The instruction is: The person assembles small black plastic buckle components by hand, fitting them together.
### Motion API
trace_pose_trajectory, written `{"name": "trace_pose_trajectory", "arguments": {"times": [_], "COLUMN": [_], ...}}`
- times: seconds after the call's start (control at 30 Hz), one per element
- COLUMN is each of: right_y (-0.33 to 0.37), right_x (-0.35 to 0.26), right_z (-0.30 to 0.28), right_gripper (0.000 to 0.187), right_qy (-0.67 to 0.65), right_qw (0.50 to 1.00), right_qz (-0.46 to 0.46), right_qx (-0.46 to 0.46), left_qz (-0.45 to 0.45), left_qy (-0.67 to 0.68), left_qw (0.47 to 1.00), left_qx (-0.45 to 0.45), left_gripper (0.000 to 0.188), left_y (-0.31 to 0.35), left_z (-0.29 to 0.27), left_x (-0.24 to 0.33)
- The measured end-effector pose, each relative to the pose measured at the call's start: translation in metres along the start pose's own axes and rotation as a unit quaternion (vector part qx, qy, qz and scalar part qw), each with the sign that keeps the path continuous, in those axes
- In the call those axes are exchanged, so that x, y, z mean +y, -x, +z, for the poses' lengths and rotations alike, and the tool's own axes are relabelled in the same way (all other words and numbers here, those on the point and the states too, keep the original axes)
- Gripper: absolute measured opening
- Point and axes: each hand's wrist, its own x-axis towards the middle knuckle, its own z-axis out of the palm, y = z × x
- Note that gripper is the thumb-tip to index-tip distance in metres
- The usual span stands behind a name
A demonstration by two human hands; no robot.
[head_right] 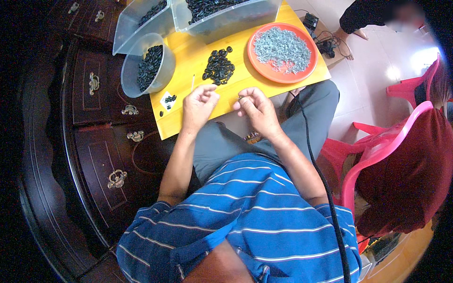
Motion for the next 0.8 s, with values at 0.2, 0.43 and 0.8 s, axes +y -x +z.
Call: {"name": "trace_pose_trajectory", "arguments": {"times": [0.2,0.43,0.8], "right_y": [-0.002,-0.002,-0.004], "right_x": [-0.002,-0.001,0.0], "right_z": [-0.001,-0.005,-0.014], "right_gripper": [0.02,0.018,0.015], "right_qy": [-0.016,-0.013,-0.036], "right_qw": [1.0,1.0,0.998], "right_qz": [0.018,0.024,0.033], "right_qx": [0.006,0.008,0.041], "left_qz": [0.072,0.114,0.135], "left_qy": [-0.277,-0.322,-0.245], "left_qw": [0.953,0.935,0.959], "left_qx": [0.1,0.094,0.035], "left_gripper": [0.019,0.014,0.017], "left_y": [-0.018,-0.022,-0.014], "left_z": [-0.007,-0.006,0.016], "left_x": [-0.006,-0.017,0.015]}}
